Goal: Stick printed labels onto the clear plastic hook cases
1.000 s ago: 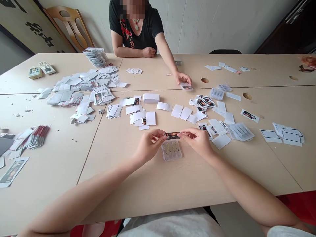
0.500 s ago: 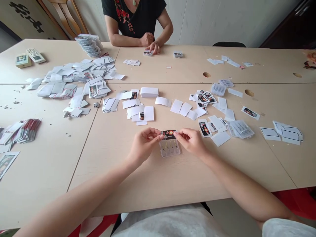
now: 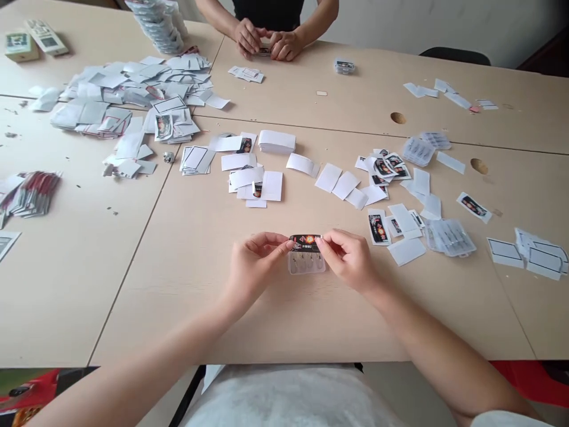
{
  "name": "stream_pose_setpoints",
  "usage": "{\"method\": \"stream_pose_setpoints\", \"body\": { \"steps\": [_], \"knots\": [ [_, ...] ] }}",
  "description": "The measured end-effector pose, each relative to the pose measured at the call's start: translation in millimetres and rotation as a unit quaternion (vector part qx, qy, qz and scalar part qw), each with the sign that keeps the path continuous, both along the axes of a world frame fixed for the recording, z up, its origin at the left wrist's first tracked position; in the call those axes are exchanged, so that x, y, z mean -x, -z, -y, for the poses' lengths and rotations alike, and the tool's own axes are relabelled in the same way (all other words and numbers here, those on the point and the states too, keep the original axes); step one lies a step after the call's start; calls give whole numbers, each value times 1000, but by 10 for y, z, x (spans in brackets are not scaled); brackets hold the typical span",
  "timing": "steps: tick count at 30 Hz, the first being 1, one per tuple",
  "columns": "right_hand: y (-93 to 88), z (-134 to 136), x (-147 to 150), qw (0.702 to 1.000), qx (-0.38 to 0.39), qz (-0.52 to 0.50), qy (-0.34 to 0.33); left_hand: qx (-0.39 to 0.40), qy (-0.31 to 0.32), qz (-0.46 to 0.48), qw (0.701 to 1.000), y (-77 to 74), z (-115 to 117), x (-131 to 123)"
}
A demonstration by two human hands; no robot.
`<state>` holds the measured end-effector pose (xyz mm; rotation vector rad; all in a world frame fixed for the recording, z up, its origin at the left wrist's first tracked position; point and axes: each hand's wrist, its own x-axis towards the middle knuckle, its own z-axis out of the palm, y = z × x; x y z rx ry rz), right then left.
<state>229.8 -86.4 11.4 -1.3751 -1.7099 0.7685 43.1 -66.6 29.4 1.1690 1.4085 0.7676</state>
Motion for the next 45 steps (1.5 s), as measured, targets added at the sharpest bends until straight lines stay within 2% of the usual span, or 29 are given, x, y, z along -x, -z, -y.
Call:
{"method": "stream_pose_setpoints", "body": {
  "steps": [5, 8, 12, 17, 23, 30, 45],
  "knots": [
    [-7, 41, 34, 998, 48, -20, 18, -44, -18, -43, 998, 41, 80, -36],
    [9, 45, 25, 998, 60, 2, 26, -68, -16, -103, 992, 52, 88, -43],
    [9, 18, -4, 995, 79, 57, 8, -104, 40, -218, 970, 57, 117, -48],
    [-15, -26, 9, 992, 93, 86, -14, -150, 71, -272, 948, 81, 82, -62],
    [-19, -54, 21, 990, 110, 91, 2, -163, 85, -303, 935, 110, -28, -86],
    [-16, -96, 3, 983, 148, 105, 16, -150, 86, -302, 937, 72, -73, -102],
    [-49, -113, 23, 982, 133, 135, 2, -166, 92, -318, 929, 110, -90, -101]
  ]
}}
